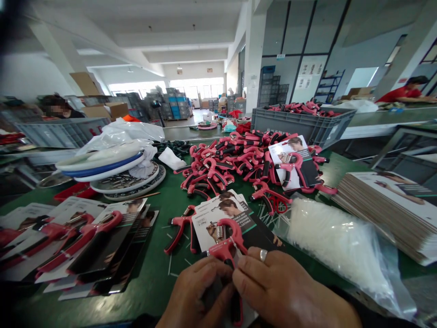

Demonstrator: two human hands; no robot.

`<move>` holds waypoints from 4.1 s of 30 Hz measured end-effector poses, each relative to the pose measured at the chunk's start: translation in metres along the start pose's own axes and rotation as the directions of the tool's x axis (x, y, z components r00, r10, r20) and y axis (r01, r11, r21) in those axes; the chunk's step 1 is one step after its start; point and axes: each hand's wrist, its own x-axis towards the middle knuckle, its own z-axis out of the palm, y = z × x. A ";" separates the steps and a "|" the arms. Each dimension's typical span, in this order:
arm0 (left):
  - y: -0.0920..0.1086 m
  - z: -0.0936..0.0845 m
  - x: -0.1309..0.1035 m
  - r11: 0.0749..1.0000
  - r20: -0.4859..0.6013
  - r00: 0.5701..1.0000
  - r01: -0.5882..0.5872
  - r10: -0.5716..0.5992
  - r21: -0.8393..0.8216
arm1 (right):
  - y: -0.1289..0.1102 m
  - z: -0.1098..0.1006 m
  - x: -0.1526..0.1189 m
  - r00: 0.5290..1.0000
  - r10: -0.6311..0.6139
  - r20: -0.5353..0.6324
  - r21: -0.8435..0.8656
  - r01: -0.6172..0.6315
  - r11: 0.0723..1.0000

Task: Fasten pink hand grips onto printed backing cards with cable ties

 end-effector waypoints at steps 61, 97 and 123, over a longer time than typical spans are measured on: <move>0.012 -0.017 0.014 0.947 0.176 0.942 0.248 -0.285 0.204 | -0.001 -0.006 0.012 0.823 -0.180 0.539 -0.039 0.238 0.970; -0.012 -0.003 -0.030 0.971 -0.109 0.969 0.229 -0.221 0.069 | -0.025 0.002 -0.007 0.941 0.279 0.190 0.135 -0.307 0.942; -0.015 0.010 -0.029 0.982 -0.268 0.947 0.188 -0.178 0.010 | -0.022 0.013 0.003 0.948 0.281 0.146 0.096 -0.297 0.950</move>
